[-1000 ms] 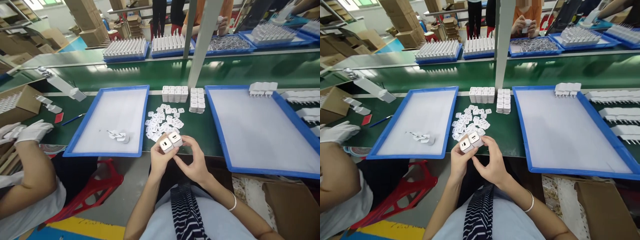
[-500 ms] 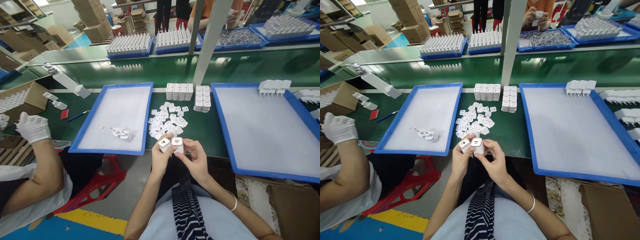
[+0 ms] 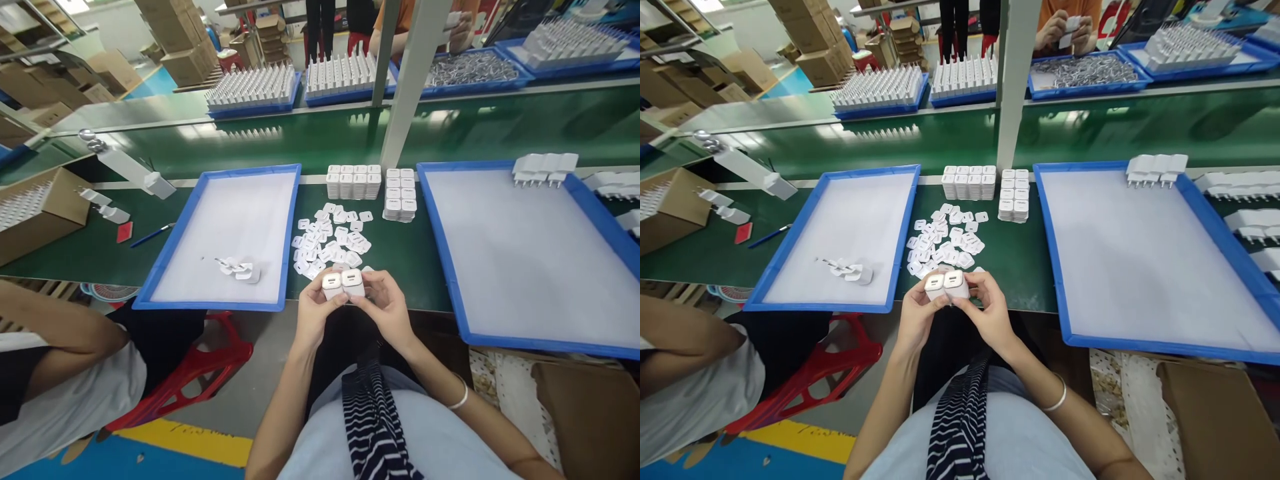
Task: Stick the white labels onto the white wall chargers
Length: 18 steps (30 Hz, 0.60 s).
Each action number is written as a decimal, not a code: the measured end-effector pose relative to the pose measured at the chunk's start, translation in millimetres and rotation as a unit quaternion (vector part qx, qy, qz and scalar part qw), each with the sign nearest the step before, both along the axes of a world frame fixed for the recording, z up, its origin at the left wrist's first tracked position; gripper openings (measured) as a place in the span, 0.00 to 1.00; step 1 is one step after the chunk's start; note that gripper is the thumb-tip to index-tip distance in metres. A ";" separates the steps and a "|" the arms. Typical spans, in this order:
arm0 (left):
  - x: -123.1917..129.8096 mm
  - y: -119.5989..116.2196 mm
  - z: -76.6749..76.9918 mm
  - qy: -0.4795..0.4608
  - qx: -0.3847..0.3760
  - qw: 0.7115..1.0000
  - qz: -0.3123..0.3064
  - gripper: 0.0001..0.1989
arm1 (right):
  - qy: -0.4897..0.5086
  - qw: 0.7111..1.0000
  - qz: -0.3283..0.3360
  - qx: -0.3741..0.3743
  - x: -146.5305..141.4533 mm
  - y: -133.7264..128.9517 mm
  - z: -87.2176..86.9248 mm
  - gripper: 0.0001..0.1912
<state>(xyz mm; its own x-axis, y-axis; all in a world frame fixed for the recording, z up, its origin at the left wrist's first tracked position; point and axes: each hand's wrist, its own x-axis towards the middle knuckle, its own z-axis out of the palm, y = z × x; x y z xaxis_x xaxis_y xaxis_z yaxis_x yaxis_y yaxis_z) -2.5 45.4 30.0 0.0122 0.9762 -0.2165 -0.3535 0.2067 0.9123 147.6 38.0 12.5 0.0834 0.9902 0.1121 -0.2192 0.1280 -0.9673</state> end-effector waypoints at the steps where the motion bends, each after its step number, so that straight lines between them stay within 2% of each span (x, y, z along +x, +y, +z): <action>1: -0.1 4.6 0.1 0.001 0.001 1.000 -0.009 0.26 | 0.002 1.000 0.002 0.001 1.7 4.9 -0.5 0.16; 5: 0.0 19.3 1.9 0.007 0.004 0.998 -0.059 0.27 | 0.007 1.000 0.009 0.007 8.6 17.2 -0.8 0.17; 10: 2.9 26.7 -2.7 0.005 0.018 0.995 -0.102 0.27 | -0.001 1.000 0.008 0.002 12.9 16.1 -4.5 0.18; 14: 6.7 30.7 -7.6 0.012 0.040 0.996 -0.079 0.24 | -0.031 0.999 0.006 -0.007 14.2 18.7 -8.4 0.17; 18: 12.3 36.8 -5.2 0.067 0.095 0.993 -0.031 0.20 | -0.087 0.996 0.007 -0.007 20.3 27.4 -4.5 0.16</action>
<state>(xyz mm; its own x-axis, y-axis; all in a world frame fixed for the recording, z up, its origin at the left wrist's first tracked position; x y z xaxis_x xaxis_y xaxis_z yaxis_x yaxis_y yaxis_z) 9.8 82.2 24.8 0.0576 0.9978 -0.0318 -0.2186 0.0437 0.9748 167.8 65.4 8.0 0.0503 0.9927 0.1100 -0.0503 0.1125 -0.9924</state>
